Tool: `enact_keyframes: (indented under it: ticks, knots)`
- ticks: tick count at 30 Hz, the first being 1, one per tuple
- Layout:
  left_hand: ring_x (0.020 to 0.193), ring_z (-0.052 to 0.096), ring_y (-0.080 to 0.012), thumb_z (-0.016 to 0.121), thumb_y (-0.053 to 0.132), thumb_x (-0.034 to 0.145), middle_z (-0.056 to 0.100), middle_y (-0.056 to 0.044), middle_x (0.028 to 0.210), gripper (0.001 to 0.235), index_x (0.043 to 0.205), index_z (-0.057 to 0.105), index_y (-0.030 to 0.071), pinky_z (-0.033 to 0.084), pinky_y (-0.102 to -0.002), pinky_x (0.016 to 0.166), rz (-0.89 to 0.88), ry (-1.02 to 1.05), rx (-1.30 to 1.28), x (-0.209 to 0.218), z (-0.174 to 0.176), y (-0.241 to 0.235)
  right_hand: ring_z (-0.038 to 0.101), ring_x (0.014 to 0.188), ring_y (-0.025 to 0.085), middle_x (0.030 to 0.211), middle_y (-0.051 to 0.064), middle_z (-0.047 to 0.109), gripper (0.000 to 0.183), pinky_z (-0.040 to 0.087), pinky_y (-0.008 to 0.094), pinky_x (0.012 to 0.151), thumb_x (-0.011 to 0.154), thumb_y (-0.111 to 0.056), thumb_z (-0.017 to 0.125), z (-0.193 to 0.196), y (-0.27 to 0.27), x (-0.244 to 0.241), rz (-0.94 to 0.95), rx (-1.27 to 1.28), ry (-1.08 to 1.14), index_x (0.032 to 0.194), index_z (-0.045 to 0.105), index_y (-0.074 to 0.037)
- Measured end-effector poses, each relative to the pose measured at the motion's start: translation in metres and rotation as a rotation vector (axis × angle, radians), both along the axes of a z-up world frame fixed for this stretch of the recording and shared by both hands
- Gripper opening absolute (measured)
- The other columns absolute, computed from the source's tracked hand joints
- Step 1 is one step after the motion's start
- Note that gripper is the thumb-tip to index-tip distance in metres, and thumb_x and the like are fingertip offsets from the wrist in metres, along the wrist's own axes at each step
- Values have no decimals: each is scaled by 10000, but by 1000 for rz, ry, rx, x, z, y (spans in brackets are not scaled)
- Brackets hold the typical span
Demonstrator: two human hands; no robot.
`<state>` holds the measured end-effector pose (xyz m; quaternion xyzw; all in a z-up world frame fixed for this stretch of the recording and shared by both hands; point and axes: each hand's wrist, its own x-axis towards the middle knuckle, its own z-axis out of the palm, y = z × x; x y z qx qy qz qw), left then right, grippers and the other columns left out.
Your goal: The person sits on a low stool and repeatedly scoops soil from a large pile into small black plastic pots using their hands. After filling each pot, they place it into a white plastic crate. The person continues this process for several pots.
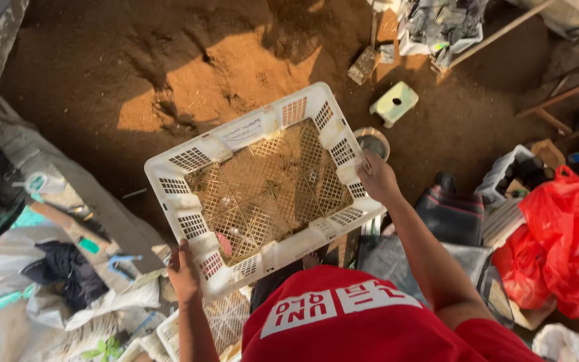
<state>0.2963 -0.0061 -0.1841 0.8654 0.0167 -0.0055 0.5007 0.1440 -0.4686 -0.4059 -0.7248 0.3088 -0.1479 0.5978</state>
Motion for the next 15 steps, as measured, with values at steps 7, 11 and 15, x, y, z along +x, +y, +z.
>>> enact_keyframes:
  ticks: [7,11,15]
  knots:
    - [769,541,-29,566,328,1050,661,57,873,291,1045,715,78,445,-230,682,-60,114,45,92,-30,-112,683,1136,328,1243,196,693,486,512,398,966,954,-225,656,-18,-75,26,-79,171,122,1409,584,-70]
    - [757,506,-68,616,343,1112,614,18,873,340,1018,676,22,418,-272,645,-115,166,16,166,-60,-171,662,1115,353,1231,193,685,425,508,406,935,961,-189,673,-37,-123,63,-160,4,12,1360,617,-50]
    - [779,579,-51,631,365,1026,677,32,914,315,1051,689,56,480,-254,673,-158,229,9,257,-78,-246,691,1052,318,1161,171,702,443,519,396,906,933,-187,660,-55,-174,103,-240,132,82,1358,622,-68]
